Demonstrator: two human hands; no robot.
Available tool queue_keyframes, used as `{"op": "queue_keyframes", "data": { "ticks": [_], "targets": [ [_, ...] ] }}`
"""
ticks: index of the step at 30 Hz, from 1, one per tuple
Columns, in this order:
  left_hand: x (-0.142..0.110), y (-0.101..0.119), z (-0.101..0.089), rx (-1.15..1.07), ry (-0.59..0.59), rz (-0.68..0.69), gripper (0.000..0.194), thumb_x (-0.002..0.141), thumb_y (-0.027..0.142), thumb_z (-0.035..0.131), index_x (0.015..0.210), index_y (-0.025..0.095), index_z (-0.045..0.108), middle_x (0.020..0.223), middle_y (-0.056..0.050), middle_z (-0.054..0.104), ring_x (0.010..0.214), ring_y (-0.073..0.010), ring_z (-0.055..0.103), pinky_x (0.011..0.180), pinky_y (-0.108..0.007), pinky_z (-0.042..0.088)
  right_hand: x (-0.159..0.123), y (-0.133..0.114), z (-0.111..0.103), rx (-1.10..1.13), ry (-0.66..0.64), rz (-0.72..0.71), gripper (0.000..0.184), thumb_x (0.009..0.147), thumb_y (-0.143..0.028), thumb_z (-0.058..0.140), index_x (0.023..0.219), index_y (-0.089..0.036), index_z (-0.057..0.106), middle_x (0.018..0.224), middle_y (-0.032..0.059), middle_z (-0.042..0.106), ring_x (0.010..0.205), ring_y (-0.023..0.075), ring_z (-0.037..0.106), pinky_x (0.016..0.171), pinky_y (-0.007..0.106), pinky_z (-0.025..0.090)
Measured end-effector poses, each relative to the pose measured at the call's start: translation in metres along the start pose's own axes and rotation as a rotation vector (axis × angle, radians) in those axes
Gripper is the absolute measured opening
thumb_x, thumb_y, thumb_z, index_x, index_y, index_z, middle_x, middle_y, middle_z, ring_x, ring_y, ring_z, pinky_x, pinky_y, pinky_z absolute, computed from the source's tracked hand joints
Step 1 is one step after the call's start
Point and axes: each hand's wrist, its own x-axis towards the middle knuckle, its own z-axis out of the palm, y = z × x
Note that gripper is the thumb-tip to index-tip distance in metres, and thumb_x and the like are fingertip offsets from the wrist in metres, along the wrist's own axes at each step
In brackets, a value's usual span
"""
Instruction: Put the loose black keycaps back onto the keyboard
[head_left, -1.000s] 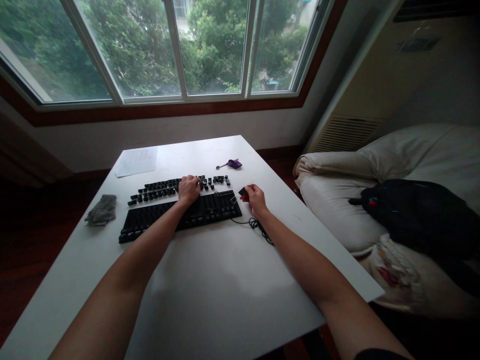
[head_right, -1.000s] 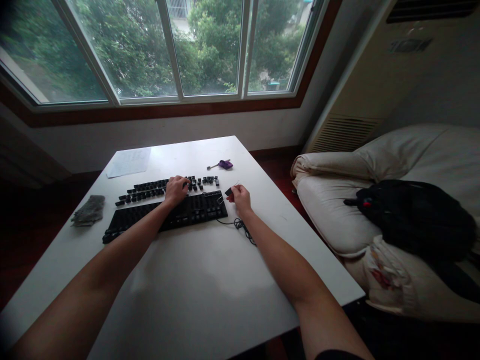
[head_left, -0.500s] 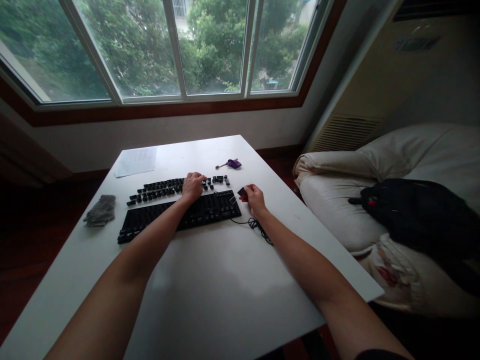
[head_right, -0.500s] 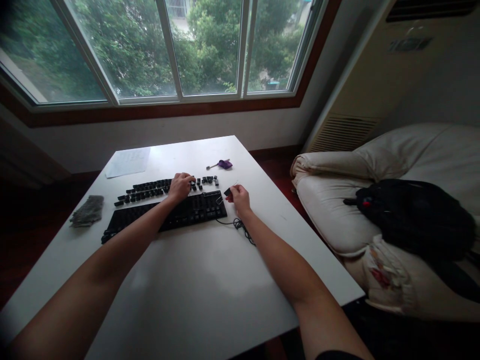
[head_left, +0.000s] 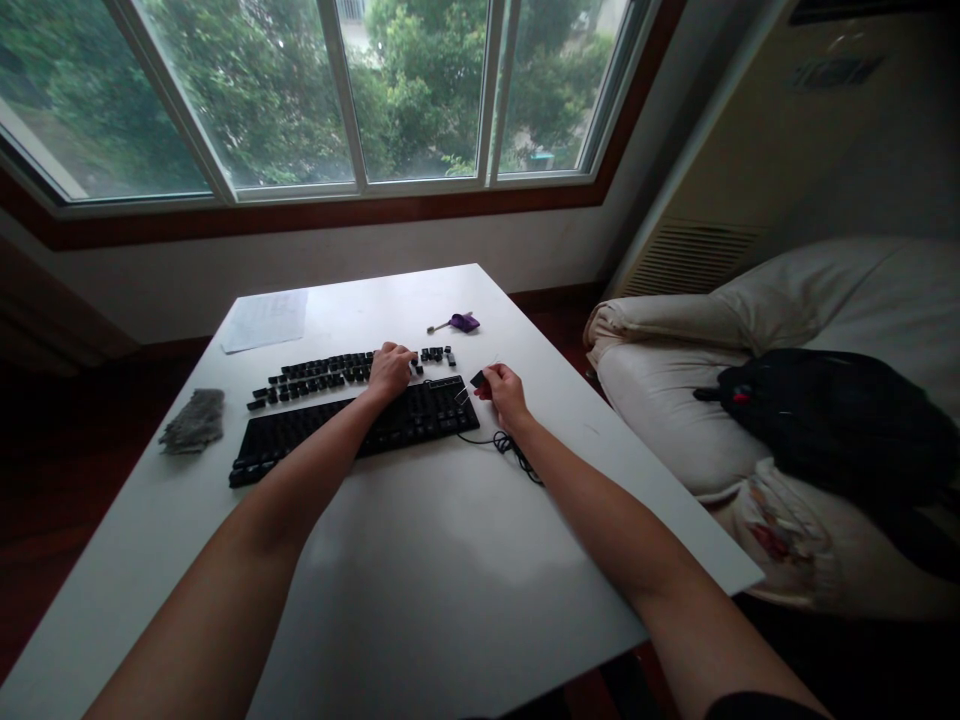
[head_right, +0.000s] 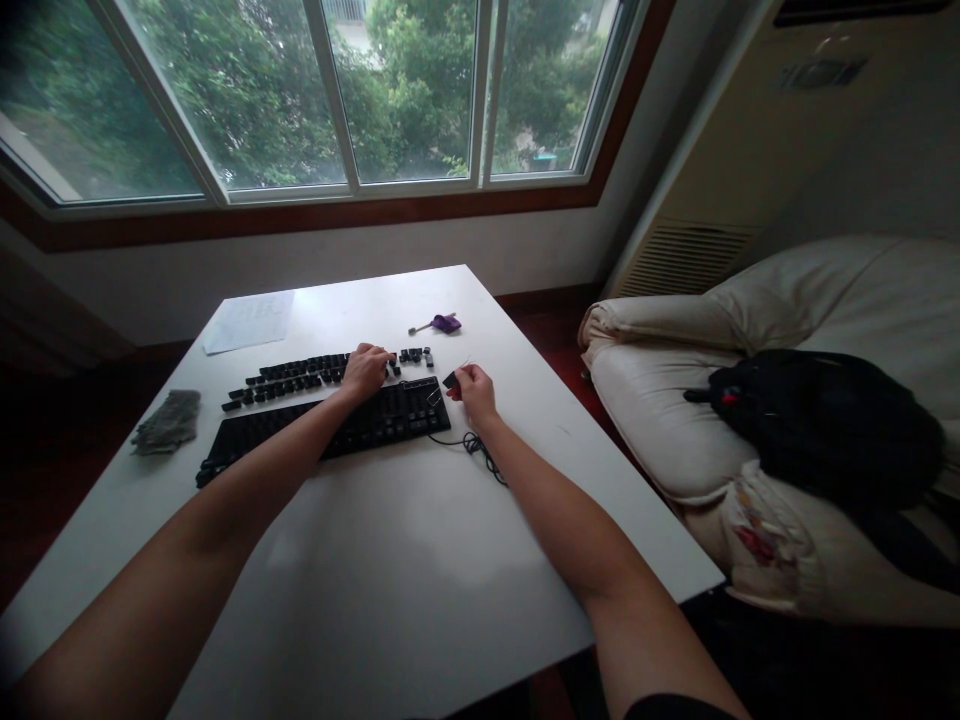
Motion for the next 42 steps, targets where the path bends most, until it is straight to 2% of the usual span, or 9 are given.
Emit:
{"op": "queue_keyframes", "data": {
  "ticks": [7, 12, 21, 31, 42],
  "targets": [
    [-0.0006, -0.0015, 0.0, -0.03, 0.003, 0.024, 0.031, 0.087, 0.013, 0.051, 0.1, 0.026, 0.076, 0.109, -0.006, 0.072, 0.114, -0.0291, 0.047, 0.097, -0.045, 0.039, 0.0003, 0.0007, 0.0001, -0.014, 0.012, 0.0, 0.022, 0.08, -0.039, 0.064, 0.079, -0.02, 0.053, 0.065, -0.0003, 0.066, 0.05, 0.0114, 0.062, 0.044, 0.02, 0.045],
    [-0.0002, -0.0006, -0.0016, -0.022, 0.047, -0.014, 0.032, 0.088, 0.015, 0.05, 0.103, 0.027, 0.075, 0.107, -0.007, 0.072, 0.112, -0.029, 0.049, 0.096, -0.045, 0.04, 0.0003, 0.0012, -0.0002, -0.008, -0.003, -0.013, 0.02, 0.08, -0.037, 0.063, 0.08, -0.019, 0.053, 0.068, 0.0007, 0.068, 0.05, 0.0111, 0.062, 0.044, 0.019, 0.044],
    [0.0009, -0.001, 0.0018, -0.024, 0.024, -0.009, 0.027, 0.086, 0.015, 0.054, 0.092, 0.028, 0.077, 0.101, -0.005, 0.073, 0.11, -0.0282, 0.052, 0.095, -0.045, 0.04, 0.001, 0.004, -0.0006, -0.008, -0.008, -0.016, 0.019, 0.08, -0.036, 0.063, 0.081, -0.019, 0.055, 0.068, 0.0003, 0.067, 0.05, 0.0113, 0.062, 0.044, 0.02, 0.044],
    [-0.0013, 0.0024, -0.0016, -0.04, 0.044, -0.031, 0.026, 0.088, 0.015, 0.052, 0.098, 0.026, 0.073, 0.104, -0.006, 0.073, 0.112, -0.0285, 0.052, 0.095, -0.044, 0.039, 0.0005, 0.0032, -0.0003, -0.016, -0.013, -0.011, 0.019, 0.08, -0.037, 0.062, 0.083, -0.019, 0.056, 0.069, 0.0004, 0.068, 0.05, 0.0109, 0.062, 0.044, 0.02, 0.045],
    [-0.0037, 0.0077, -0.0058, -0.076, 0.02, 0.023, 0.038, 0.084, 0.008, 0.047, 0.107, 0.026, 0.072, 0.107, -0.005, 0.074, 0.111, -0.0273, 0.054, 0.095, -0.044, 0.04, -0.0004, 0.0016, 0.0, -0.018, -0.016, -0.017, 0.02, 0.08, -0.038, 0.063, 0.082, -0.02, 0.055, 0.068, 0.0008, 0.069, 0.05, 0.011, 0.062, 0.044, 0.02, 0.045]
  ]
}}
